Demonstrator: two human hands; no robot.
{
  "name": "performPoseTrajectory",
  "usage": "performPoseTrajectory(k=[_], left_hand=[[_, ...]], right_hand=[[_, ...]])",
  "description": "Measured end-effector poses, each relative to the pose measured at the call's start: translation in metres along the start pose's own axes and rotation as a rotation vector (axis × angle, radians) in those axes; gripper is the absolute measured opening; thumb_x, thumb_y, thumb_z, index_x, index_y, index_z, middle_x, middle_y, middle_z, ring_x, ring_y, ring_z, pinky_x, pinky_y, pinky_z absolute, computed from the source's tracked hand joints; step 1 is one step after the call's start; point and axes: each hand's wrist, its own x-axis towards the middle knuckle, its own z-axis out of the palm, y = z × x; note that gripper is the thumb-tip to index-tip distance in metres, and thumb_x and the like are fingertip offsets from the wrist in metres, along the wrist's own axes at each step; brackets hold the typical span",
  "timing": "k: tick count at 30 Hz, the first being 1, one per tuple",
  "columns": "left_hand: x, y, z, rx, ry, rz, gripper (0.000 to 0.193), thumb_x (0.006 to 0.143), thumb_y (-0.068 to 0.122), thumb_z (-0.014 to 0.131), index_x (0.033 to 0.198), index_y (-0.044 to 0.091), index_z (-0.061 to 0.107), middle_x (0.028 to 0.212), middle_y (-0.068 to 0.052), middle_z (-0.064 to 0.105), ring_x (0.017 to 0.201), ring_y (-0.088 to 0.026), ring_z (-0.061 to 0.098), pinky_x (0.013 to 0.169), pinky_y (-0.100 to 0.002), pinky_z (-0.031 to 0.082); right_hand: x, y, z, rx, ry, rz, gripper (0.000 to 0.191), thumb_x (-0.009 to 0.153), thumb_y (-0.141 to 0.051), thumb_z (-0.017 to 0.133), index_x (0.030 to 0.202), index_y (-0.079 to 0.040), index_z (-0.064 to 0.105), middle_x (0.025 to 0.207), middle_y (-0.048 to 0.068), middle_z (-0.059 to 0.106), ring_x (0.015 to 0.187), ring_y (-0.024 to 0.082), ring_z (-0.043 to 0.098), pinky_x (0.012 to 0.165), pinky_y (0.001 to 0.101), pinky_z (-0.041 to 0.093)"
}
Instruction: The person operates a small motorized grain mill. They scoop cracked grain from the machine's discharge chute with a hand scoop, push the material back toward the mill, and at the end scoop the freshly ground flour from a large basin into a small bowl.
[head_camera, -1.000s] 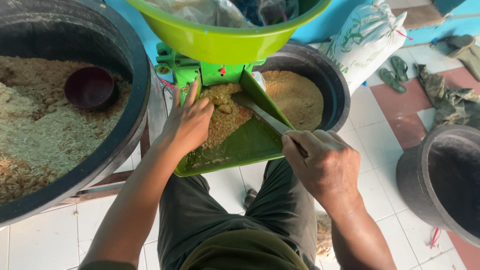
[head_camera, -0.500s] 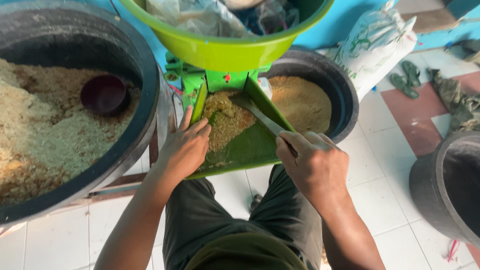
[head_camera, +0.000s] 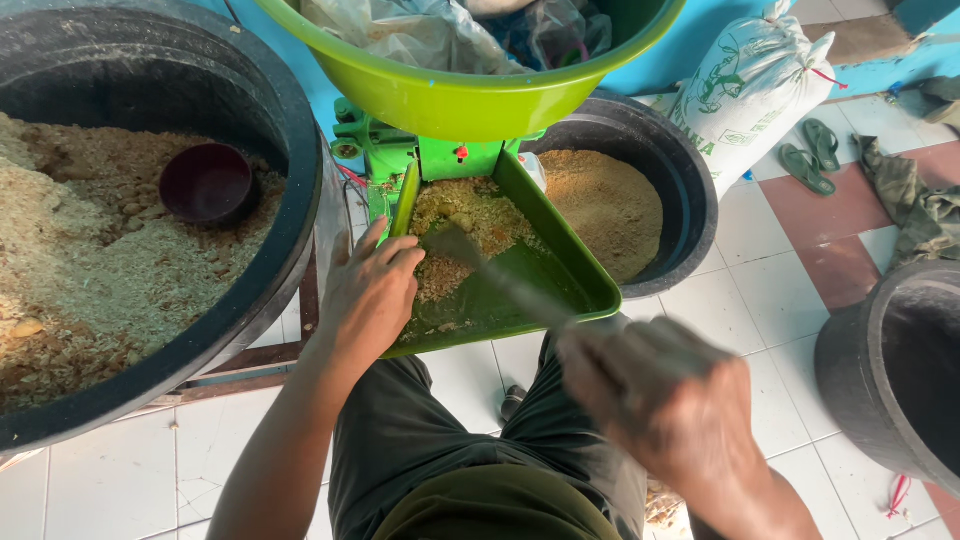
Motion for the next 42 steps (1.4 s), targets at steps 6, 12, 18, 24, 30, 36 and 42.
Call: performPoseTrajectory(k=[6, 12, 18, 24, 30, 36, 42], left_hand=[[-0.003, -0.003, 0.007, 0.033, -0.026, -0.030, 0.026, 0.091, 0.013, 0.065, 0.115, 0.009, 0.072, 0.132, -0.004, 0.066, 0.136, -0.034, 0.050, 0.112, -0.062, 0.033], [-0.004, -0.005, 0.009, -0.009, -0.053, -0.040, 0.030, 0.089, 0.012, 0.065, 0.118, 0.010, 0.071, 0.132, -0.003, 0.065, 0.135, -0.034, 0.051, 0.113, -0.062, 0.033], [-0.002, -0.004, 0.008, 0.006, -0.077, -0.026, 0.034, 0.086, 0.013, 0.067, 0.120, 0.009, 0.071, 0.132, -0.003, 0.065, 0.136, -0.036, 0.050, 0.112, -0.063, 0.033], [0.004, 0.005, -0.009, -0.035, -0.109, 0.010, 0.029, 0.085, 0.018, 0.068, 0.112, 0.010, 0.073, 0.125, -0.004, 0.067, 0.136, -0.040, 0.045, 0.110, -0.070, 0.028], [0.017, 0.015, -0.024, 0.122, -0.260, 0.273, 0.014, 0.085, 0.015, 0.064, 0.081, 0.012, 0.077, 0.100, -0.007, 0.068, 0.145, -0.036, 0.039, 0.115, -0.078, 0.015], [0.027, 0.010, -0.015, 0.229, -0.325, 0.366, 0.016, 0.083, 0.008, 0.061, 0.078, 0.013, 0.076, 0.093, -0.006, 0.068, 0.139, -0.033, 0.045, 0.117, -0.077, 0.014], [0.035, 0.003, -0.005, 0.271, -0.316, 0.394, 0.015, 0.083, 0.009, 0.062, 0.078, 0.012, 0.076, 0.090, -0.007, 0.070, 0.135, -0.033, 0.049, 0.114, -0.078, 0.017]], right_hand=[[0.036, -0.036, 0.030, -0.083, 0.010, -0.054, 0.011, 0.088, -0.018, 0.080, 0.092, -0.010, 0.075, 0.062, 0.002, 0.060, 0.054, 0.019, 0.061, 0.043, 0.0363, 0.046], [0.041, -0.029, 0.060, -0.180, 0.094, 0.024, 0.013, 0.090, -0.023, 0.077, 0.095, -0.011, 0.075, 0.062, 0.002, 0.058, 0.055, 0.020, 0.061, 0.042, 0.0363, 0.046], [0.036, -0.030, 0.071, -0.215, 0.079, 0.040, 0.009, 0.090, -0.022, 0.078, 0.091, -0.014, 0.075, 0.061, 0.003, 0.060, 0.055, 0.019, 0.063, 0.042, 0.0376, 0.047], [0.042, 0.005, 0.089, -0.101, 0.176, 0.028, 0.010, 0.093, -0.020, 0.077, 0.098, -0.012, 0.075, 0.072, 0.004, 0.066, 0.062, 0.021, 0.065, 0.056, 0.0375, 0.054], [0.006, 0.002, -0.024, -0.123, -0.032, 0.182, 0.015, 0.086, -0.025, 0.079, 0.097, -0.015, 0.080, 0.070, 0.003, 0.070, 0.060, 0.020, 0.068, 0.053, 0.0347, 0.051], [0.024, 0.001, -0.005, -0.231, -0.026, 0.119, 0.019, 0.086, -0.027, 0.080, 0.099, -0.013, 0.082, 0.067, 0.005, 0.067, 0.061, 0.023, 0.067, 0.051, 0.0380, 0.049], [0.020, 0.029, 0.053, -0.140, 0.062, 0.148, 0.013, 0.092, -0.026, 0.076, 0.098, -0.015, 0.079, 0.072, 0.003, 0.070, 0.062, 0.021, 0.069, 0.053, 0.0363, 0.052]])
